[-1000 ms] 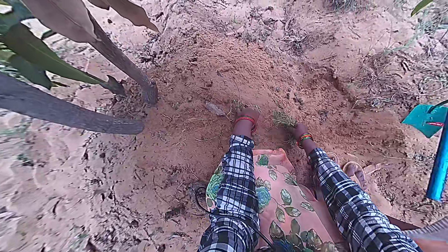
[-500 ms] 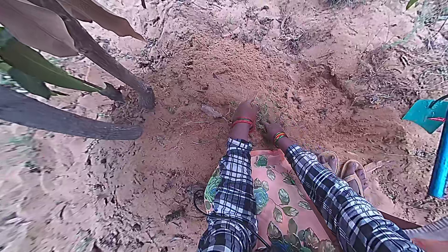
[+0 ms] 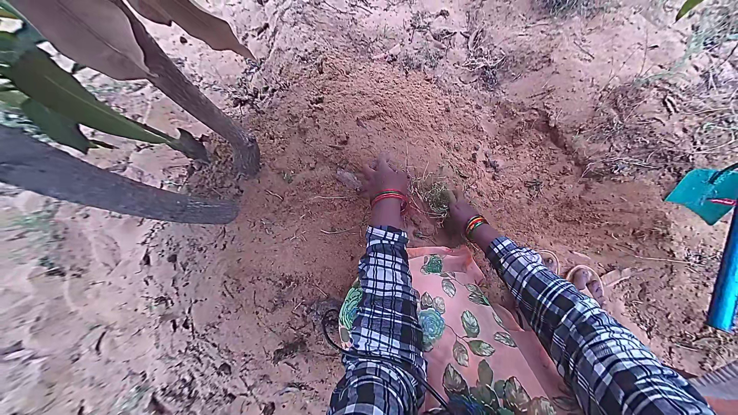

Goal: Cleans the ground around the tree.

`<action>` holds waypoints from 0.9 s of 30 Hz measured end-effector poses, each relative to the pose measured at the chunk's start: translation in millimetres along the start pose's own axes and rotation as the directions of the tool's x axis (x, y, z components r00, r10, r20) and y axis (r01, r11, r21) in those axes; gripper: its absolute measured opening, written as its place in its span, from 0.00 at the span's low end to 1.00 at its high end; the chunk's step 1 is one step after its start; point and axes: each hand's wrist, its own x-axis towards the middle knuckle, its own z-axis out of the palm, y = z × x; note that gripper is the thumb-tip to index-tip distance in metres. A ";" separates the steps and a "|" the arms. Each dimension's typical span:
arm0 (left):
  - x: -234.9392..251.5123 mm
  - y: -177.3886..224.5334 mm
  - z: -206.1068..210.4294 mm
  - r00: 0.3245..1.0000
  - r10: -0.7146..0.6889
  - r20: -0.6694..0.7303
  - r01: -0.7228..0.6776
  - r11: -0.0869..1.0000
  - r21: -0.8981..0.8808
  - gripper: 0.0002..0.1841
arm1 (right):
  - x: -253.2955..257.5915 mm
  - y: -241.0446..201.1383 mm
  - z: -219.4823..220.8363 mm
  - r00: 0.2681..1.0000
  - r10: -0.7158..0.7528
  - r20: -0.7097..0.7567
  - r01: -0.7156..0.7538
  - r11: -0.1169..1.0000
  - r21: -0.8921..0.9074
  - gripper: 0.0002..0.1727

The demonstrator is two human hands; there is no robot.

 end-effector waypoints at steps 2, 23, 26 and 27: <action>8.3 -4.1 12.1 0.996 0.001 0.089 -0.007 0.998 0.067 0.35 | 7.4 -16.4 -10.2 0.999 0.032 0.040 -0.032 0.999 -0.008 0.67; 20.7 -10.7 69.2 0.975 -0.018 0.219 -0.065 0.929 0.364 0.35 | -21.6 41.2 -8.4 0.958 0.231 0.173 -0.228 0.973 -0.038 0.46; 19.8 -14.0 73.3 0.968 -0.027 0.251 -0.078 0.915 0.397 0.31 | -30.2 30.2 4.0 0.954 0.245 0.170 -0.228 0.967 -0.117 0.46; 19.6 -14.7 74.2 0.962 -0.027 0.273 -0.089 0.910 0.406 0.28 | -32.8 28.6 6.4 0.958 0.239 0.160 -0.221 0.967 -0.125 0.44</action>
